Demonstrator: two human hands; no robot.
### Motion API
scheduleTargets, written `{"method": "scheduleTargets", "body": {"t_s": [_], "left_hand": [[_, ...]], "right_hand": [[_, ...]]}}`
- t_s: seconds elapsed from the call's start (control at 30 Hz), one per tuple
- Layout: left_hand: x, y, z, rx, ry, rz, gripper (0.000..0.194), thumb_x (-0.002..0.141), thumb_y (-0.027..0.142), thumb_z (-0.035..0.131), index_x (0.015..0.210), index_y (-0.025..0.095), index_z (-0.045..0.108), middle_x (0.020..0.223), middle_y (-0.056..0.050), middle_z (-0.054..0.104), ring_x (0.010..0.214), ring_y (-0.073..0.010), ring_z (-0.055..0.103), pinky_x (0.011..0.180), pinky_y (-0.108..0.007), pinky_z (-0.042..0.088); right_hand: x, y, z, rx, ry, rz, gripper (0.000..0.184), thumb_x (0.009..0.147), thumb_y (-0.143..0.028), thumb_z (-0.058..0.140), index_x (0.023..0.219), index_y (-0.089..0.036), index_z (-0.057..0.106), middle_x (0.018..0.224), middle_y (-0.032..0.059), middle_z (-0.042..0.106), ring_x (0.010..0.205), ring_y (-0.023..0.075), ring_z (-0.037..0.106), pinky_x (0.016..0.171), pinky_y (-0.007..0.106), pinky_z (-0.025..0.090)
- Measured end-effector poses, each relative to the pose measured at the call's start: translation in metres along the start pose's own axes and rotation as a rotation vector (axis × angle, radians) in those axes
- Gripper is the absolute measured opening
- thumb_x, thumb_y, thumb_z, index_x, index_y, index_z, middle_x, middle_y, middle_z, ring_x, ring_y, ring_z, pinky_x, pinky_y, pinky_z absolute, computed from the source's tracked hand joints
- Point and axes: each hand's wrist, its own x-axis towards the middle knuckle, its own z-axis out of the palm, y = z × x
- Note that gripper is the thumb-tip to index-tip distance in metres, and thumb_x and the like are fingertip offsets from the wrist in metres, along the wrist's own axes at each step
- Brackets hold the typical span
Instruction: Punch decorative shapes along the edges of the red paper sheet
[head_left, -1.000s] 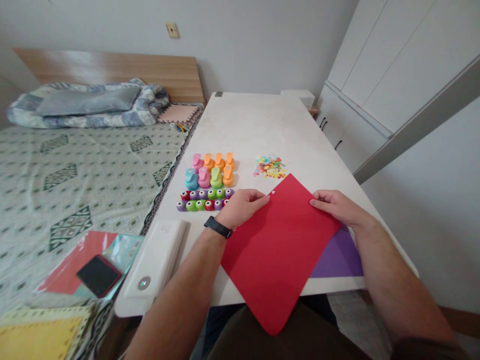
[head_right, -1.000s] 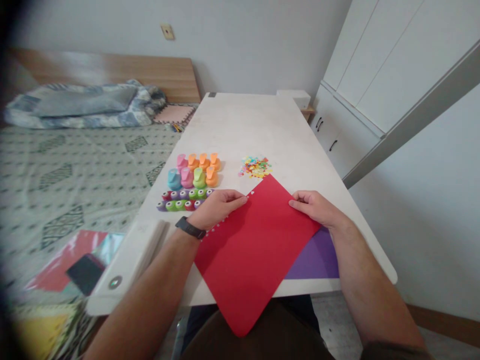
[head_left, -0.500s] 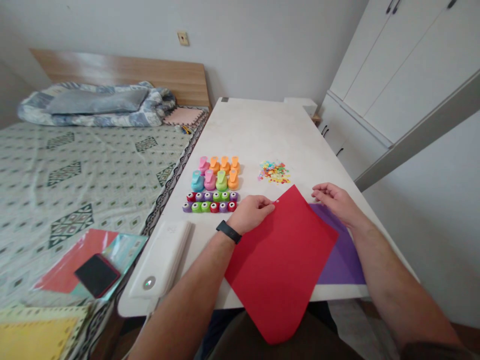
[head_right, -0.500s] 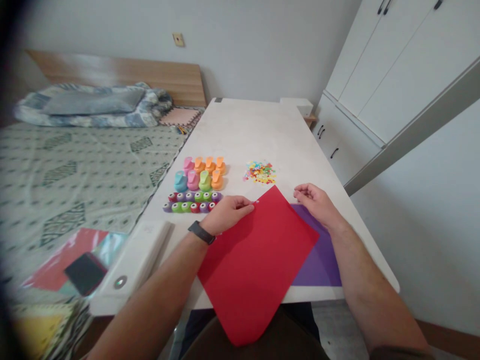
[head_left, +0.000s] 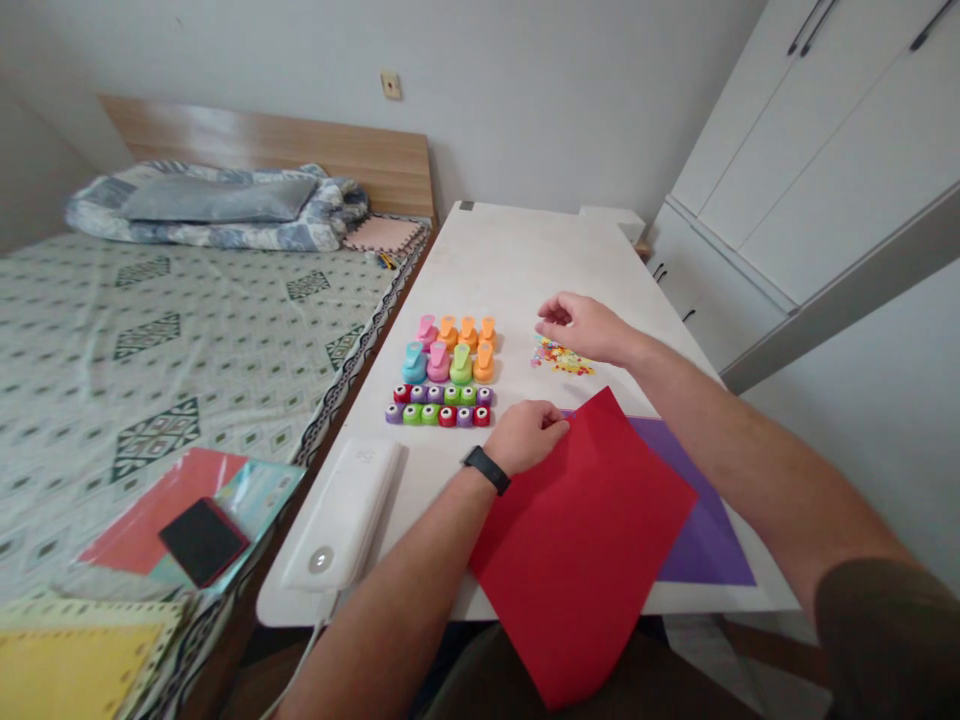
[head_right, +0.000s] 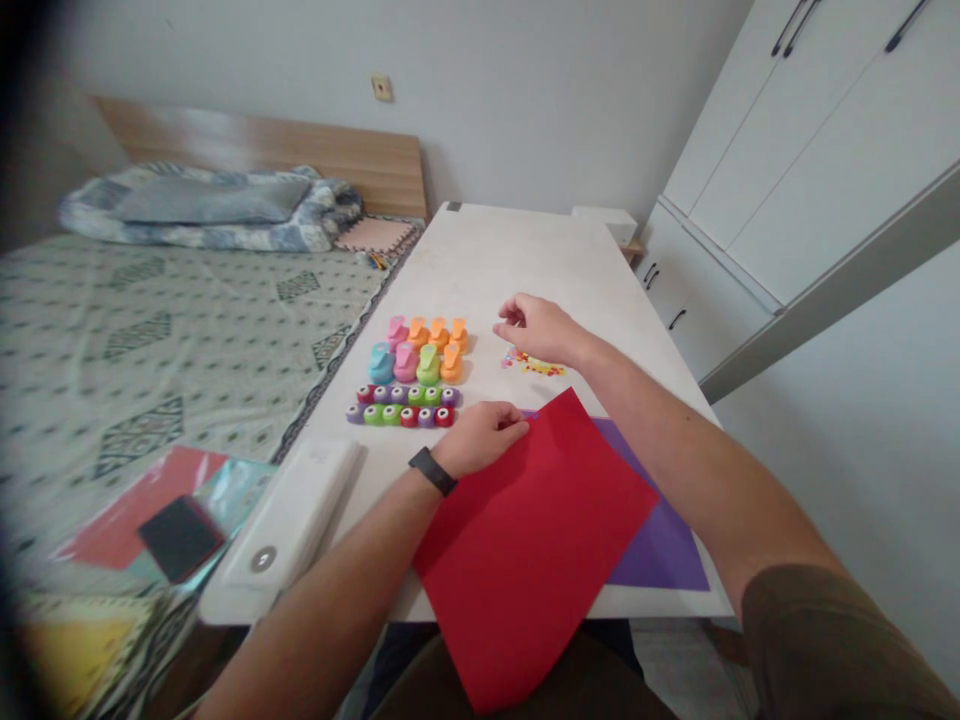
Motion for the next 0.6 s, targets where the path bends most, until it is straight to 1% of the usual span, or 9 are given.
{"method": "scheduleTargets", "body": {"t_s": [0.07,0.17,0.27,0.37,0.5,0.6], "left_hand": [[0.0,0.0,0.001,0.009,-0.004,-0.005,0.028,0.088,0.039,0.058,0.081,0.017,0.074,0.074,-0.005,0.071,0.065,-0.0162,0.056,0.06,-0.028,0.036],[0.0,0.0,0.001,0.023,-0.009,-0.004,0.027,0.089,0.037,0.058,0.081,0.018,0.074,0.076,-0.006,0.072,0.066,-0.0166,0.057,0.061,-0.028,0.037],[0.0,-0.001,0.002,0.045,-0.002,-0.007,0.026,0.089,0.037,0.059,0.082,0.018,0.075,0.078,-0.007,0.073,0.067,-0.0182,0.059,0.062,-0.03,0.039],[0.0,-0.002,0.003,0.047,0.0,-0.008,0.025,0.089,0.036,0.059,0.084,0.018,0.076,0.081,-0.008,0.075,0.069,-0.0194,0.061,0.064,-0.031,0.04],[0.0,-0.001,0.004,0.041,-0.008,-0.029,0.026,0.089,0.036,0.059,0.086,0.018,0.077,0.084,-0.01,0.076,0.071,-0.0208,0.065,0.065,-0.031,0.042],[-0.002,0.0,0.003,0.03,0.002,-0.01,0.027,0.09,0.035,0.058,0.092,0.018,0.079,0.091,-0.013,0.078,0.081,-0.0244,0.069,0.071,-0.033,0.047]], "right_hand": [[0.024,-0.011,0.016,-0.038,-0.036,-0.017,0.031,0.088,-0.038,0.071,0.109,-0.016,0.067,0.103,0.0093,0.073,0.089,0.0209,0.065,0.084,0.036,0.051],[0.056,-0.029,0.038,-0.102,-0.12,-0.026,0.038,0.089,-0.041,0.072,0.115,-0.014,0.067,0.109,0.0106,0.072,0.094,0.0218,0.065,0.088,0.036,0.049],[0.083,-0.046,0.058,-0.163,-0.171,-0.035,0.042,0.089,-0.04,0.073,0.119,-0.012,0.067,0.116,0.0121,0.071,0.101,0.0237,0.065,0.091,0.035,0.047],[0.105,-0.056,0.08,-0.218,-0.203,-0.062,0.045,0.089,-0.041,0.072,0.122,-0.012,0.067,0.121,0.0126,0.071,0.107,0.0251,0.065,0.093,0.035,0.047],[0.126,-0.067,0.11,-0.271,-0.225,-0.031,0.054,0.085,-0.054,0.072,0.124,-0.017,0.067,0.129,0.011,0.07,0.114,0.0273,0.063,0.098,0.037,0.045],[0.138,-0.076,0.129,-0.345,-0.224,-0.002,0.062,0.084,-0.066,0.068,0.122,-0.017,0.069,0.134,0.014,0.068,0.123,0.0353,0.057,0.101,0.046,0.044]]}}
